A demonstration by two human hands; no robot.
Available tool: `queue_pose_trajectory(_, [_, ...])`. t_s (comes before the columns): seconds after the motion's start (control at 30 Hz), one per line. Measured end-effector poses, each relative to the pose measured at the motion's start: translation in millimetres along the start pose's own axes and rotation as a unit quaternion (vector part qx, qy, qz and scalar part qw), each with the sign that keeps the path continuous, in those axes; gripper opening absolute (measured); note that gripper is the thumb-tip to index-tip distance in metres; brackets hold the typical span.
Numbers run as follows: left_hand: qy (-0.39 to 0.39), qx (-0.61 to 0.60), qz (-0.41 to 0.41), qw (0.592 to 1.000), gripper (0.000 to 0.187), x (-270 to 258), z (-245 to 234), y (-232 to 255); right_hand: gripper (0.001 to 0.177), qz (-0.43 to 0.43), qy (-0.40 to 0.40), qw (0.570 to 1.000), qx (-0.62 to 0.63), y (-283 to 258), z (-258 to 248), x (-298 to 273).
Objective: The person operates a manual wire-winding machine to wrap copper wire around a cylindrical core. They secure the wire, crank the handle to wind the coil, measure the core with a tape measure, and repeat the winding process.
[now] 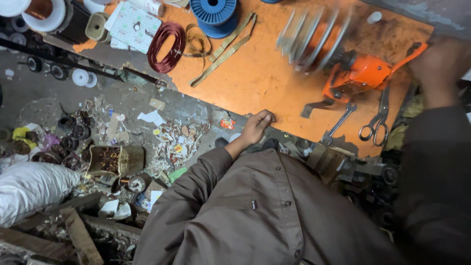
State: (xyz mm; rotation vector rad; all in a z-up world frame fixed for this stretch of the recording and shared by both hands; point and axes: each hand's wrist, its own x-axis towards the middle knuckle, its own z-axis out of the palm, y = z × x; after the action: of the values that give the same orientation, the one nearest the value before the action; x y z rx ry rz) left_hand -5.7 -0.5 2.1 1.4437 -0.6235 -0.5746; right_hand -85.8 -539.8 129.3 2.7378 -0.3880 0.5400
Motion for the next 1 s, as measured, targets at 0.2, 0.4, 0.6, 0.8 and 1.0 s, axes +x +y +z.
queue_pose_trajectory(0.2, [0.001, 0.019, -0.060, 0.998, 0.025, -1.6, -2.4, 1.9, 0.016, 0.073, -0.057, 0.996, 0.018, -73.9, 38.1, -36.2])
queue_pose_trajectory(0.4, [-0.001, 0.036, -0.020, 0.999, 0.025, 1.7, -2.8, 3.9, 0.034, 0.124, -0.095, 0.949, 0.274, -150.2, -26.9, -91.7])
queue_pose_trajectory(0.6, [-0.015, -0.007, 0.013, 1.000, 0.025, 1.4, -4.1, -0.2, 0.030, 0.094, -0.059, 0.992, 0.063, -168.5, -113.9, -136.0])
queue_pose_trajectory(0.8, [-0.019, 0.012, -0.043, 0.999, 0.026, 0.4, -4.8, -2.5, 0.021, 0.059, 0.026, 0.998, 0.006, -124.6, -160.0, -134.4])
queue_pose_trajectory(1.0, [-0.023, 0.016, -0.016, 0.999, 0.025, 4.8, -8.3, 3.2, 0.034, 0.137, -0.084, 0.986, -0.043, -46.5, -113.8, -70.3])
